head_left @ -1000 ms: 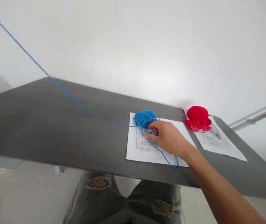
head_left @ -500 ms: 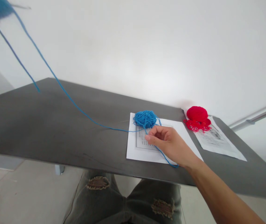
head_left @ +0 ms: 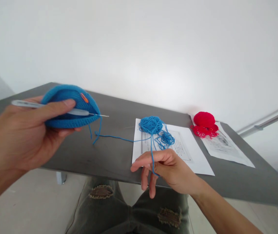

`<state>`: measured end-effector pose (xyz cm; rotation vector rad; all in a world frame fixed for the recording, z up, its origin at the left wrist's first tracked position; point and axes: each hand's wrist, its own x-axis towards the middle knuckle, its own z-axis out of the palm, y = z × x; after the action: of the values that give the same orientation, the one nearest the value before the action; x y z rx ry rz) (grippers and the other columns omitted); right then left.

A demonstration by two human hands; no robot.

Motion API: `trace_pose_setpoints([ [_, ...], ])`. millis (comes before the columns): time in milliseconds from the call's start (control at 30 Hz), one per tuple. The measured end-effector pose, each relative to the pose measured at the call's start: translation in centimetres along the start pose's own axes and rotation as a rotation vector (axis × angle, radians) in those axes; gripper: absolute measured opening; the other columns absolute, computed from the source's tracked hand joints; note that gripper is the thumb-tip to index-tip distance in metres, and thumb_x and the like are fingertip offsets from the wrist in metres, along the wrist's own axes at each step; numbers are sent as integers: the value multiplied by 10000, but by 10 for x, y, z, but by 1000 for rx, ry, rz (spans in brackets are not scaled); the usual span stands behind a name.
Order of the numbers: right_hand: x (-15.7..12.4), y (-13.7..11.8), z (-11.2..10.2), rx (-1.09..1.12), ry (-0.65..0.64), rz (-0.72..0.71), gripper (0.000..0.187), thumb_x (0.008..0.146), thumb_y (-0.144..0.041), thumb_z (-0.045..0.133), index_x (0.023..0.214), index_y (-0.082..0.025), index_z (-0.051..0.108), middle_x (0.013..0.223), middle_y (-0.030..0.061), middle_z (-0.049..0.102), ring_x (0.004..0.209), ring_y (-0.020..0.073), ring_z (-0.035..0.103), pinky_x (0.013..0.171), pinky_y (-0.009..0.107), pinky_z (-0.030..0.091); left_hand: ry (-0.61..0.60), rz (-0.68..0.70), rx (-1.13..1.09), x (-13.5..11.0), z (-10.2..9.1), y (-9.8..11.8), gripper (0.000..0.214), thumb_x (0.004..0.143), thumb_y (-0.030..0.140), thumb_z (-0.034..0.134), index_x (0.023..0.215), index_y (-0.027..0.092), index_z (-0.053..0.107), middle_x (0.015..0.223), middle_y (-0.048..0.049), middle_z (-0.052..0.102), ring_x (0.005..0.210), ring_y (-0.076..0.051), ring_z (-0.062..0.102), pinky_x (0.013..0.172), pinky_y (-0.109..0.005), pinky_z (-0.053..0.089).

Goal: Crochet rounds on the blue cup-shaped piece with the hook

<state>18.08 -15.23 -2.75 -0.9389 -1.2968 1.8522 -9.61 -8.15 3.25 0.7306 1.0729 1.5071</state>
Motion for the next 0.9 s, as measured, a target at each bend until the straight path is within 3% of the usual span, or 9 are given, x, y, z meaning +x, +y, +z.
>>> trace_pose_setpoints([
  [67,5,1,4,-13,95,14,331,810,-438,817,975,-164,734,790,8,715,540,105,685,447,198,589,-17,55,117,-9,7,-14,163,738,125,812,890,113,754,653,17,728,444,-82,603,333,-121,432],
  [167,13,1,9,-62,226,35,450,709,-366,905,1008,-209,607,610,-98,582,430,83,599,363,152,508,-128,-16,134,-24,17,-35,168,709,134,834,848,81,758,615,-8,709,436,-77,567,330,-112,397],
  [267,20,0,16,-120,341,22,640,648,-363,932,1142,-248,542,773,-87,595,443,66,569,308,143,449,-207,-80,95,-35,25,-54,221,703,220,881,856,103,773,624,-13,699,468,-86,561,354,-128,420],
  [400,28,-1,21,-106,359,-78,805,675,-395,906,1335,-280,459,1000,-18,582,615,99,611,319,160,476,-257,-118,29,-46,34,-71,281,680,291,912,855,116,780,635,-4,672,479,-75,505,359,-134,417],
  [533,33,0,24,-102,325,-139,635,664,-380,911,1161,-258,535,1036,-2,583,697,105,590,342,150,492,-286,-151,18,-53,41,-80,267,708,311,886,847,119,764,699,-25,705,479,-76,505,364,-150,419],
  [667,36,2,28,-129,298,-136,421,766,-446,829,979,-225,541,681,-55,599,526,95,564,334,139,454,-317,-184,23,-59,46,-86,228,747,327,840,813,142,722,635,3,652,476,-100,542,374,-173,414],
  [833,34,-2,27,-200,407,-159,372,799,-491,768,881,-221,526,545,-93,541,387,77,518,313,143,396,-360,-202,30,-61,50,-95,309,797,434,796,850,173,640,645,23,598,516,-111,522,424,-207,415],
  [900,32,-7,23,-227,441,-180,350,801,-473,760,828,-218,521,539,-99,515,368,60,488,315,136,361,-276,-180,-6,-61,48,-97,367,806,474,791,955,191,612,791,3,633,655,-141,584,534,-244,481],
])
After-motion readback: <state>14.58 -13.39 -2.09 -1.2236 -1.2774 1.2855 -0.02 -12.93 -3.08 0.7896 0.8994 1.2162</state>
